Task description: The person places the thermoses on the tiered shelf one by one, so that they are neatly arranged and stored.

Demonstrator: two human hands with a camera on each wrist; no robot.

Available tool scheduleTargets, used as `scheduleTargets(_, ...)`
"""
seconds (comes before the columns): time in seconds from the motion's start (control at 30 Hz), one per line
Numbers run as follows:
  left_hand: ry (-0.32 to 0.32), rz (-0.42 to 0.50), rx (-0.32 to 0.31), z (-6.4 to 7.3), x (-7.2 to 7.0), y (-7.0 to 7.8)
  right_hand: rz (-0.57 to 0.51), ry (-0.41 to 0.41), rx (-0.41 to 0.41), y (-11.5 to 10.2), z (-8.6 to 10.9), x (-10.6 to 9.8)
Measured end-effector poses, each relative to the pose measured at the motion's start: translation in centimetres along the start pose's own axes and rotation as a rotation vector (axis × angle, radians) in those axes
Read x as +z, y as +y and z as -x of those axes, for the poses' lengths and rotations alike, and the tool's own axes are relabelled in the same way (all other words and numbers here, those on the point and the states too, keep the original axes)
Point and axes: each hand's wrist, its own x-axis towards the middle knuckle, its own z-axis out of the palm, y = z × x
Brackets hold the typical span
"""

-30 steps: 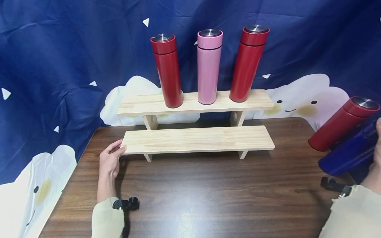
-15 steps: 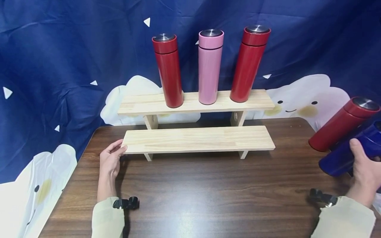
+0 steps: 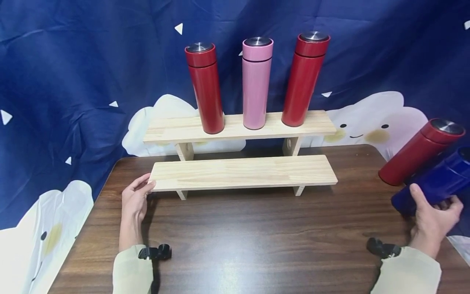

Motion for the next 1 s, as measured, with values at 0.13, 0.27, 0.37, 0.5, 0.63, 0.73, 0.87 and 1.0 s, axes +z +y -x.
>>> scheduleTargets(0.13, -0.01, 0.006, -0.005, -0.1, 0.1, 0.0, 0.02, 0.012, 0.034, 0.7, -0.2, -0.1)
scheduleTargets(0.27, -0.003, 0.018, -0.009, -0.1, 0.1, 0.1, 0.076, 0.008, 0.056, 1.0, -0.4, 0.1)
scheduleTargets(0.37, -0.006, 0.023, -0.009, -0.1, 0.1, 0.1, 0.171, -0.004, 0.054, 1.2, -0.4, 0.3)
scheduleTargets(0.5, -0.033, 0.031, -0.011, -0.1, 0.3, 0.0, 0.258, 0.004, 0.023, 1.4, -0.4, 0.2)
scheduleTargets(0.63, -0.051, 0.046, 0.008, -0.1, 0.2, -0.1, 0.21, 0.016, 0.062, 1.3, -0.4, 0.3)
scheduleTargets(0.73, -0.059, 0.055, 0.023, -0.1, 0.1, -0.1, 0.145, 0.023, 0.097, 1.3, -0.3, 0.5)
scheduleTargets(0.87, -0.042, 0.054, 0.012, -0.1, 0.0, 0.0, 0.131, 0.038, 0.09, 1.3, -0.2, 0.6)
scheduleTargets(1.0, -0.019, 0.052, -0.005, -0.2, 0.0, 0.1, 0.128, 0.056, 0.078, 1.4, -0.2, 0.6)
